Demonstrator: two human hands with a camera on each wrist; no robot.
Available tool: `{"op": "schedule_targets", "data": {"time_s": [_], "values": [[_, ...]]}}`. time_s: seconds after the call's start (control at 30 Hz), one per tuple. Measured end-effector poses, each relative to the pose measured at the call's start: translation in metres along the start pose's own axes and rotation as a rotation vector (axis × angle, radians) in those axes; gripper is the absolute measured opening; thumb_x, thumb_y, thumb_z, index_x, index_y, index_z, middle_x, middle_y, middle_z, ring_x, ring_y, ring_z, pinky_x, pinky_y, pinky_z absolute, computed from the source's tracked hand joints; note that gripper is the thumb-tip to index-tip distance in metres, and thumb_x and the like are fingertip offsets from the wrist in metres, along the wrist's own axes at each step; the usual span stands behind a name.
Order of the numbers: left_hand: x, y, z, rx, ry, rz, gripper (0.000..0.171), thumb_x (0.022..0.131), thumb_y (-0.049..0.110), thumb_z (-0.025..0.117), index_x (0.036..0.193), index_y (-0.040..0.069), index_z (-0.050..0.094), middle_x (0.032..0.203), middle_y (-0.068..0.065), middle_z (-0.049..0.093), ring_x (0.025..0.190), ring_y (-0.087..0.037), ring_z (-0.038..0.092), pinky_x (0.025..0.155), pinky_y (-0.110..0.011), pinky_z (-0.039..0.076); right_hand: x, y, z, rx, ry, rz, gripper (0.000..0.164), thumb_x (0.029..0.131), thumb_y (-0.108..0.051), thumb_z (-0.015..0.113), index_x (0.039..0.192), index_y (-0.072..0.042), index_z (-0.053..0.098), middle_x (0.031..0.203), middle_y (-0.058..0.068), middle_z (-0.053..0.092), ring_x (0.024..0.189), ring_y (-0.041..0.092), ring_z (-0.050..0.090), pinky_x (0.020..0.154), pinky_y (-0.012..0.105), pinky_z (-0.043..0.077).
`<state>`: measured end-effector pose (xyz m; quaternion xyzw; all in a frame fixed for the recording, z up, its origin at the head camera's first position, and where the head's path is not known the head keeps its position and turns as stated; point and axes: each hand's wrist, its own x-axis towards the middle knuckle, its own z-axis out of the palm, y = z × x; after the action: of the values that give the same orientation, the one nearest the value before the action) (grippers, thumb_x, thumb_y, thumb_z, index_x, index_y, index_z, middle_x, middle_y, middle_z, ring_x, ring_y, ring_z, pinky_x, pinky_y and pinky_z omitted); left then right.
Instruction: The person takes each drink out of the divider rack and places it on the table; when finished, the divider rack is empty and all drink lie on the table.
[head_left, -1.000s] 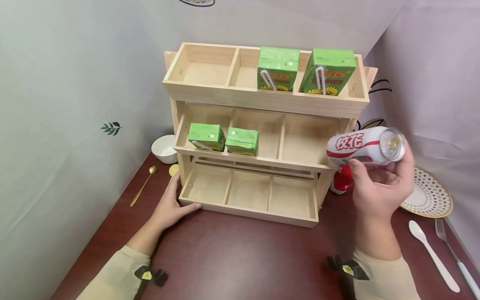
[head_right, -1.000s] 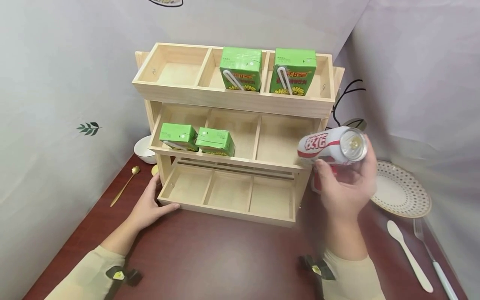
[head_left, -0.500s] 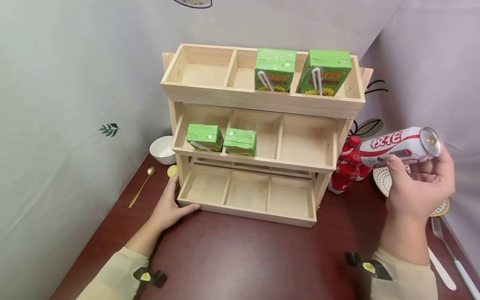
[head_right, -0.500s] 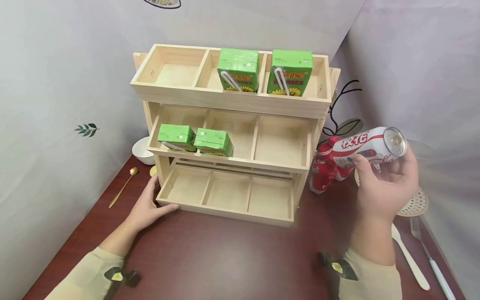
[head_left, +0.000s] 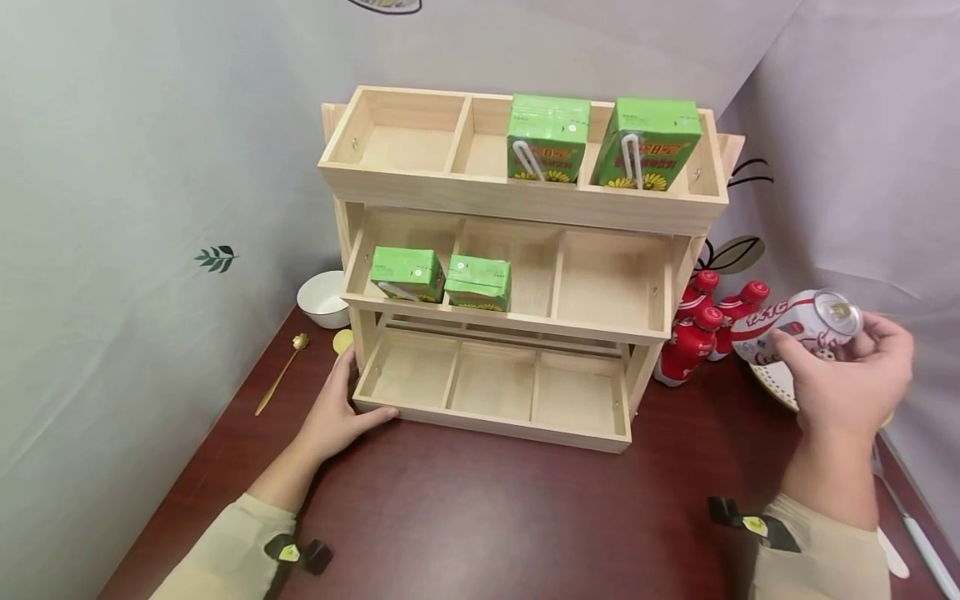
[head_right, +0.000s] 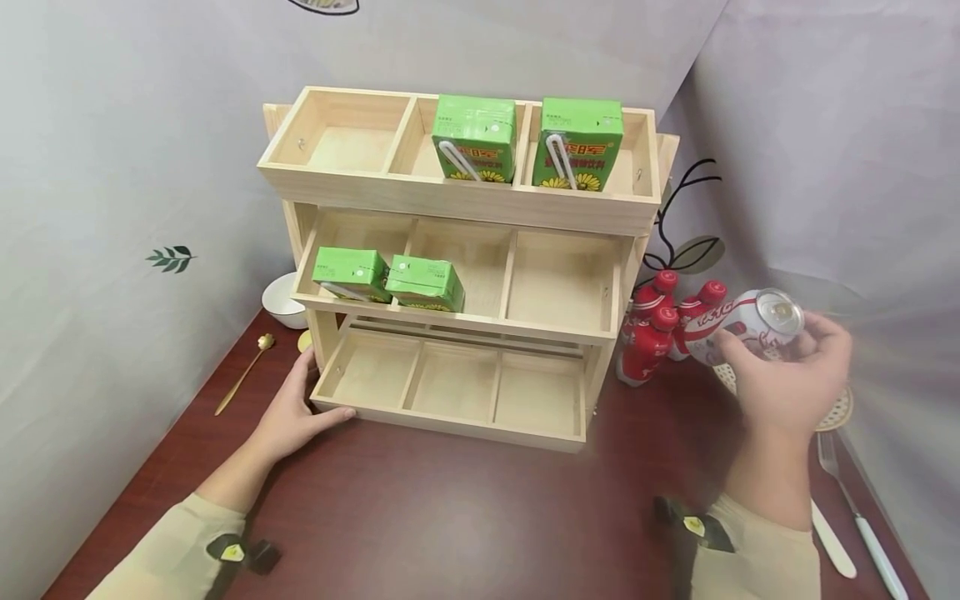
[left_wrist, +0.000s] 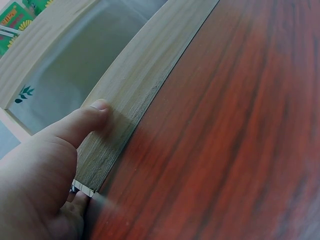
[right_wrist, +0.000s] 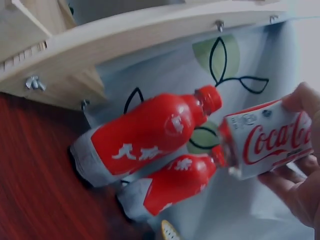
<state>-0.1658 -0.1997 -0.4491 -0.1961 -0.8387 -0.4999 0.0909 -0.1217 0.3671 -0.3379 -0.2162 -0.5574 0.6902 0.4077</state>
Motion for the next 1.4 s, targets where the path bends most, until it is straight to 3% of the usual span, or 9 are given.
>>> {"op": "schedule_targets", "data": {"time_s": [0.1, 0.27, 0.43, 0.57, 0.73, 1.0, 1.2, 1.3, 1.4], "values": [[0.001, 0.000, -0.001, 0.002, 0.006, 0.008, 0.111, 0.065, 0.011, 0.091, 0.152, 0.005, 0.022, 0.143, -0.021, 0.037, 0.125, -0.035, 0.045, 0.098, -0.029, 0.038, 0.005, 0.008, -0.002, -0.102, -0.053, 0.041, 0.083, 0.055, 0.012, 0.088, 0.121, -0.016, 0.046, 0.112, 0.004, 0.065, 0.089, 0.012, 0.062, 0.064, 0.013, 0.050], [0.000, 0.000, -0.001, -0.006, -0.002, -0.005, 0.112, 0.066, 0.012, 0.091, 0.153, 0.006, 0.021, 0.144, -0.020, 0.036, 0.126, -0.036, 0.044, 0.098, -0.031, 0.038, 0.011, 0.023, -0.005, -0.165, -0.135, 0.054, 0.083, 0.058, 0.014, 0.085, 0.130, -0.013, 0.053, 0.106, 0.003, 0.064, 0.088, 0.011, 0.061, 0.062, 0.013, 0.050], [0.000, 0.001, 0.000, 0.003, -0.004, -0.006, 0.112, 0.066, 0.014, 0.091, 0.153, 0.007, 0.021, 0.145, -0.020, 0.036, 0.127, -0.034, 0.043, 0.099, -0.039, 0.037, 0.019, 0.038, -0.012, -0.484, -0.158, 0.009, 0.073, 0.064, 0.003, 0.085, 0.130, -0.014, 0.059, 0.099, -0.008, 0.062, 0.084, 0.004, 0.056, 0.064, 0.008, 0.045], [0.000, -0.001, 0.000, 0.002, -0.004, -0.006, 0.112, 0.066, 0.014, 0.091, 0.153, 0.008, 0.021, 0.145, -0.019, 0.036, 0.127, -0.033, 0.043, 0.099, -0.043, 0.036, 0.026, 0.052, -0.019, -0.727, -0.201, -0.013, 0.075, 0.069, -0.014, 0.086, 0.136, -0.015, 0.052, 0.114, -0.001, 0.059, 0.093, 0.006, 0.053, 0.075, 0.010, 0.043], [-0.001, -0.002, 0.000, -0.002, -0.004, -0.006, 0.112, 0.066, 0.014, 0.091, 0.153, 0.008, 0.021, 0.144, -0.020, 0.036, 0.126, -0.035, 0.044, 0.098, -0.036, 0.038, 0.027, 0.064, -0.023, -0.937, -0.291, -0.032, 0.082, 0.075, -0.030, 0.082, 0.145, -0.012, 0.043, 0.136, 0.013, 0.051, 0.111, 0.021, 0.049, 0.089, 0.020, 0.043], [-0.001, -0.001, -0.001, 0.002, 0.000, -0.008, 0.112, 0.066, 0.013, 0.091, 0.153, 0.008, 0.021, 0.144, -0.020, 0.036, 0.126, -0.034, 0.044, 0.098, -0.034, 0.038, 0.027, 0.072, -0.026, -0.993, -0.382, -0.083, 0.082, 0.076, -0.031, 0.082, 0.142, -0.004, 0.042, 0.132, 0.021, 0.051, 0.110, 0.033, 0.050, 0.083, 0.027, 0.046], [-0.001, -0.001, -0.001, -0.004, -0.004, -0.003, 0.112, 0.066, 0.013, 0.091, 0.153, 0.007, 0.020, 0.144, -0.019, 0.036, 0.126, -0.037, 0.044, 0.098, -0.043, 0.037, 0.025, 0.070, -0.026, -0.973, -0.427, -0.040, 0.084, 0.078, -0.031, 0.081, 0.144, -0.003, 0.037, 0.135, 0.024, 0.048, 0.112, 0.036, 0.048, 0.079, 0.027, 0.050], [-0.001, -0.002, -0.001, -0.001, -0.003, 0.001, 0.112, 0.065, 0.013, 0.091, 0.153, 0.007, 0.021, 0.143, -0.019, 0.037, 0.125, -0.037, 0.044, 0.097, -0.046, 0.037, 0.023, 0.061, -0.023, -0.916, -0.433, 0.016, 0.084, 0.081, -0.028, 0.078, 0.148, -0.007, 0.031, 0.143, 0.022, 0.041, 0.121, 0.038, 0.045, 0.088, 0.030, 0.050], [-0.001, -0.003, -0.001, 0.000, -0.004, 0.006, 0.112, 0.065, 0.012, 0.091, 0.152, 0.006, 0.021, 0.143, -0.021, 0.037, 0.125, -0.037, 0.044, 0.097, -0.047, 0.037, 0.020, 0.047, -0.017, -0.806, -0.344, 0.041, 0.078, 0.083, -0.022, 0.075, 0.149, -0.017, 0.034, 0.147, 0.011, 0.041, 0.128, 0.027, 0.044, 0.100, 0.030, 0.042]]}}
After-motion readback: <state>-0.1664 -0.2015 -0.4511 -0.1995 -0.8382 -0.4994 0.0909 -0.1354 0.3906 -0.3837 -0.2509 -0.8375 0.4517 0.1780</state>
